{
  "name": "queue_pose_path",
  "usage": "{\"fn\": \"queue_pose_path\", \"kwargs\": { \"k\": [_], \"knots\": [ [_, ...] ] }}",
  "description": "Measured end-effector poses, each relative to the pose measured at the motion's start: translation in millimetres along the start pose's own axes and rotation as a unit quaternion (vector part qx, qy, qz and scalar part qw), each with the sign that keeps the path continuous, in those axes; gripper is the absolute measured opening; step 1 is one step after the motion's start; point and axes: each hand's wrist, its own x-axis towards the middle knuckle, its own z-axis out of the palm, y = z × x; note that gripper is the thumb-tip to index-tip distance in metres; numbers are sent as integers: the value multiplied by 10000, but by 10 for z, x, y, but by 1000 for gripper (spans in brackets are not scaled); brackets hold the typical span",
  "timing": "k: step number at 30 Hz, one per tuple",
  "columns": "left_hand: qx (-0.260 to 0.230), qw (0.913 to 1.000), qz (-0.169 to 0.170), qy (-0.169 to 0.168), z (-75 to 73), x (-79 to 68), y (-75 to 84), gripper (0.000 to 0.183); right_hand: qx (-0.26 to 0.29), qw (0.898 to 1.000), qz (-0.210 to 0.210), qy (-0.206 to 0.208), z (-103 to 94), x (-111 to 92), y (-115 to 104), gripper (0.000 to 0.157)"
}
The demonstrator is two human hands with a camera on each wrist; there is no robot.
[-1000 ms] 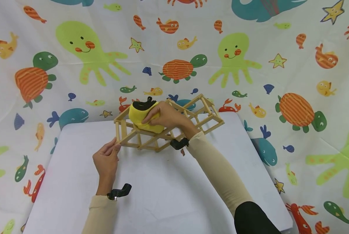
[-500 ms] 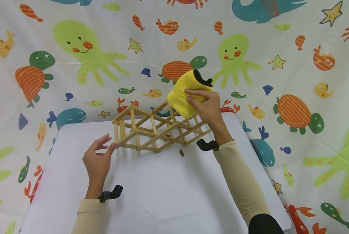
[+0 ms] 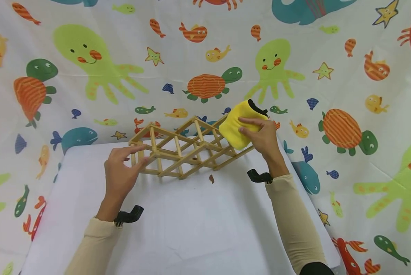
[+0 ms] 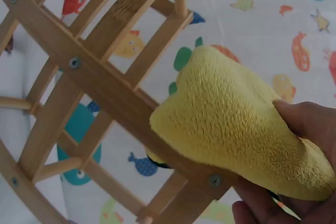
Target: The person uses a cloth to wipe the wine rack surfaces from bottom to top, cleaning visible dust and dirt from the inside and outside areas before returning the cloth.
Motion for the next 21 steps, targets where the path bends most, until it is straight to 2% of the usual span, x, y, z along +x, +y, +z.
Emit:
{"fn": "queue_pose_path", "kwargs": {
  "k": [5, 9, 15, 21],
  "knots": [
    [-84, 9994, 315, 72, 170, 27, 45, 37, -175, 9992, 181, -315, -33, 50, 153, 35],
    [-164, 9990, 307, 278, 218, 38, 32, 33, -238, 9986, 58, -479, -38, 87, 229, 34],
    [-246, 9988, 324, 276, 264, 63, -13, 32, -208, 9992, 57, -345, -55, 45, 266, 34],
    [-362, 9975, 431, 433, 264, 128, -49, 30, 6, 9997, 170, -187, -22, -76, 231, 34]
  ]
}}
